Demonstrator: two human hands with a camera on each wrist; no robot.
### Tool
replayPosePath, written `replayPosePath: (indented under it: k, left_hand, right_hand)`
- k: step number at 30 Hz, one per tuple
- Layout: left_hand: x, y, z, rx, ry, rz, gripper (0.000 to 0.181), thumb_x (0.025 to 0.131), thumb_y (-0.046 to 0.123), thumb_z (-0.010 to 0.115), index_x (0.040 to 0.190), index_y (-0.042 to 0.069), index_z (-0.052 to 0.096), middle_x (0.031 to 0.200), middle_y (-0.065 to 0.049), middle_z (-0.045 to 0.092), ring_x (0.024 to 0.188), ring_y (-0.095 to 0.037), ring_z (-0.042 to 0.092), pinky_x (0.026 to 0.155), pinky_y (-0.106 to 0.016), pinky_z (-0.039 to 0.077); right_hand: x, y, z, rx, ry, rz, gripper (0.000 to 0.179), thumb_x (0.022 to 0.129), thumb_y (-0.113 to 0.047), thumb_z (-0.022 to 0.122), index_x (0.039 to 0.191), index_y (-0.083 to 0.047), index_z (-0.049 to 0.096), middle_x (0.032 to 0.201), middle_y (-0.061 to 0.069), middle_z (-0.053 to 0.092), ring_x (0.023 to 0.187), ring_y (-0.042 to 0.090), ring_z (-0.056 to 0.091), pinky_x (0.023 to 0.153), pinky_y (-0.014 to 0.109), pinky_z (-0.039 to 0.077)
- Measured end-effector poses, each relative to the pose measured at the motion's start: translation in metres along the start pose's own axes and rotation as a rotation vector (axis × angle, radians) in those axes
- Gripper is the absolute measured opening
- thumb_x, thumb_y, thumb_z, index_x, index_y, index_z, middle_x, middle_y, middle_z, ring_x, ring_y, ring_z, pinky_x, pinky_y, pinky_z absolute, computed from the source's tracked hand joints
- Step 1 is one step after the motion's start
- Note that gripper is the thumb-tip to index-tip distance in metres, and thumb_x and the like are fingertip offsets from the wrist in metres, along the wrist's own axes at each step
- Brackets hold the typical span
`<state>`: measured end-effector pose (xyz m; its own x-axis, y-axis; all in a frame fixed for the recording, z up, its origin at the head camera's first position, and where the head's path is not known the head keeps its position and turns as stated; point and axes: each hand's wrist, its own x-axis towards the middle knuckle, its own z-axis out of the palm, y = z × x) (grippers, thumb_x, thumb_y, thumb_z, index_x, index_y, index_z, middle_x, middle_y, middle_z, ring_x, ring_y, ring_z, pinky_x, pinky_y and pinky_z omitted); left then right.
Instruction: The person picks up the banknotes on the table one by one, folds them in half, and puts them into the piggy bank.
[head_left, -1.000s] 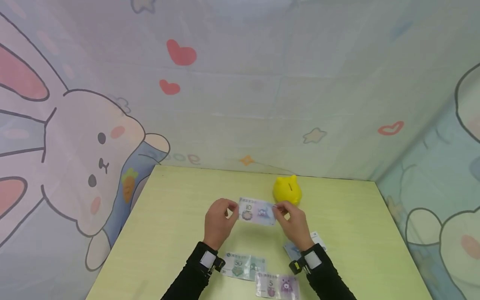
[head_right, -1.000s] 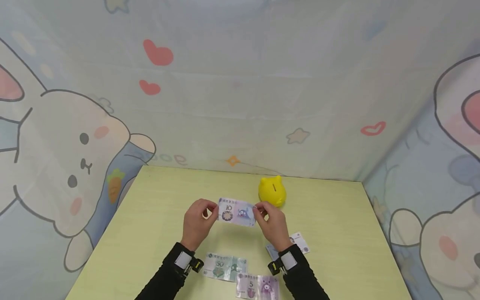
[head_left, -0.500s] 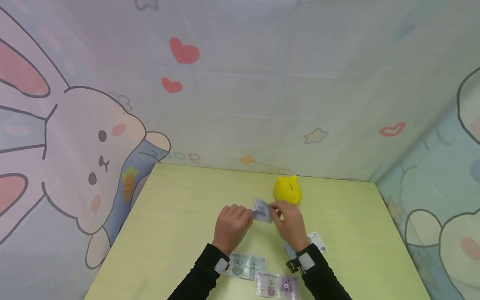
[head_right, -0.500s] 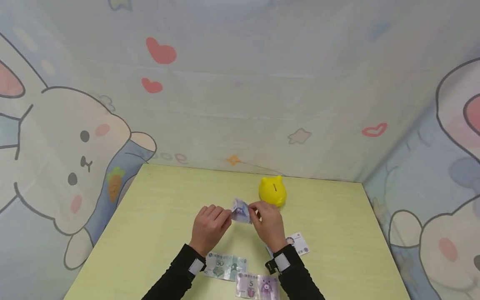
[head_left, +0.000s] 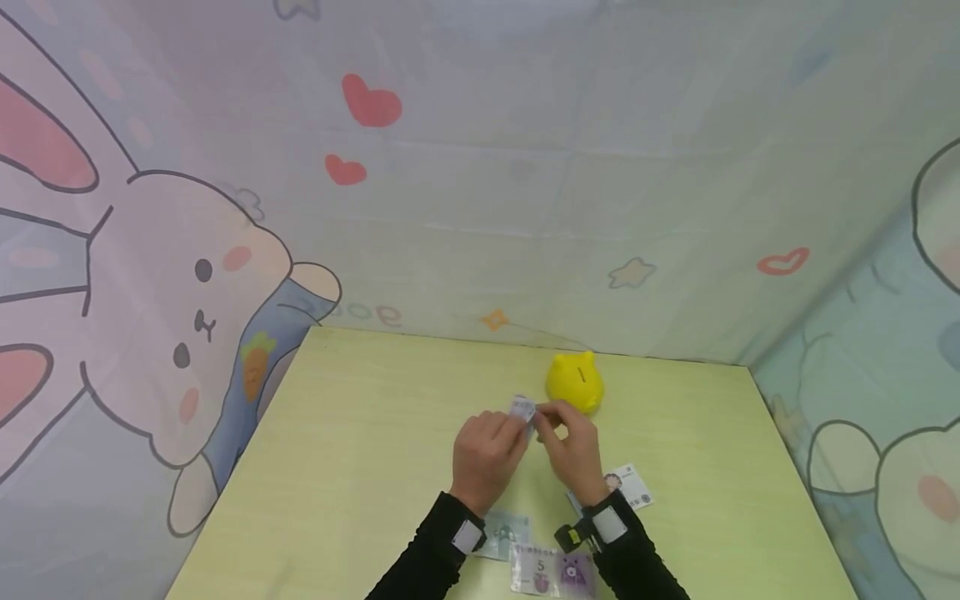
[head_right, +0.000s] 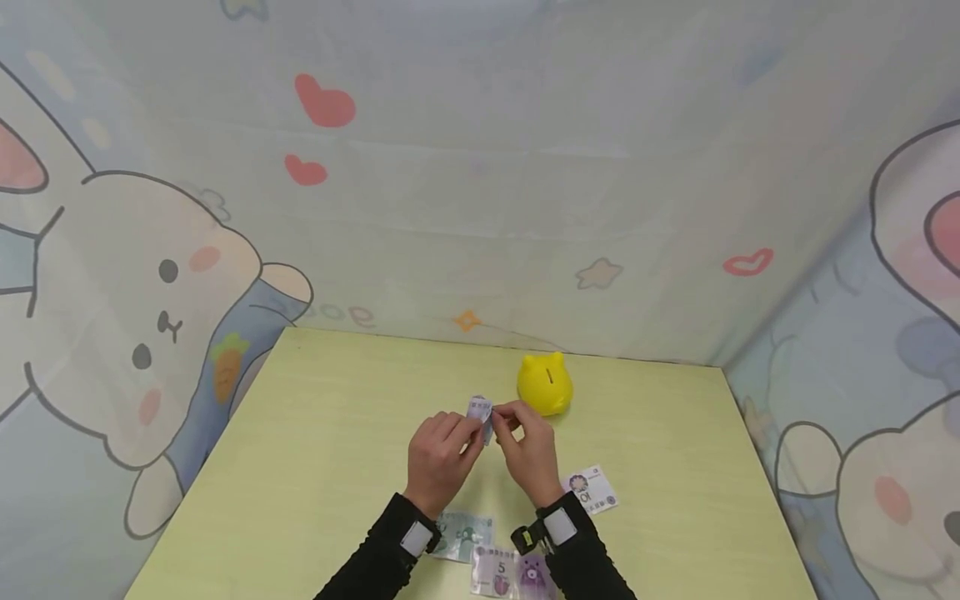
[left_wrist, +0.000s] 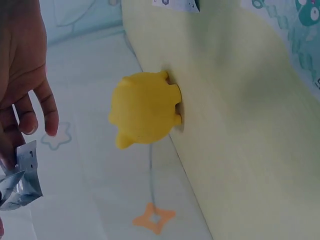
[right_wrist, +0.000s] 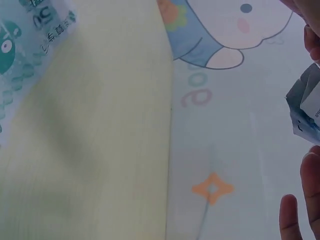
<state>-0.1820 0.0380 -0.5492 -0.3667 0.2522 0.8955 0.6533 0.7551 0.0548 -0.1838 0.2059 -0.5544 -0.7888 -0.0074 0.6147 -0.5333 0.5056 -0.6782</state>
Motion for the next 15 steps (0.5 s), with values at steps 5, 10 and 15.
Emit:
replayPosePath:
  k: [5, 10, 15]
  left_hand:
    - [0.0021, 0.0010, -0.0016, 0.050, -0.023, 0.004, 0.020, 0.083, 0.014, 0.091, 0.088, 0.013, 0.072, 0.079, 0.002, 0.067, 0.067, -0.015, 0.058, 0.056, -0.023, 0.040]
    - [0.0030, -0.0003, -0.0045, 0.102, -0.083, 0.021, 0.019, 0.084, 0.018, 0.092, 0.093, 0.013, 0.076, 0.086, 0.002, 0.071, 0.071, -0.015, 0.059, 0.059, -0.024, 0.041]
    - [0.0048, -0.0031, -0.0083, 0.133, -0.098, 0.042, 0.019, 0.085, 0.019, 0.092, 0.094, 0.013, 0.076, 0.087, 0.001, 0.072, 0.072, -0.015, 0.059, 0.059, -0.024, 0.042]
  right_hand:
    - [0.0003, -0.0047, -0.0021, 0.083, 0.003, 0.076, 0.010, 0.097, 0.001, 0.075, 0.106, -0.004, 0.073, 0.090, 0.006, 0.075, 0.067, 0.016, 0.066, 0.062, 0.021, 0.053]
    - [0.0006, -0.0092, -0.0042, 0.132, -0.011, 0.140, 0.009, 0.100, -0.002, 0.074, 0.109, -0.004, 0.073, 0.094, 0.007, 0.075, 0.071, 0.030, 0.068, 0.068, 0.022, 0.056]
    - [0.0004, -0.0110, -0.0052, 0.168, -0.022, 0.161, 0.009, 0.100, -0.003, 0.073, 0.109, -0.004, 0.073, 0.095, 0.007, 0.075, 0.072, 0.035, 0.068, 0.068, 0.023, 0.056]
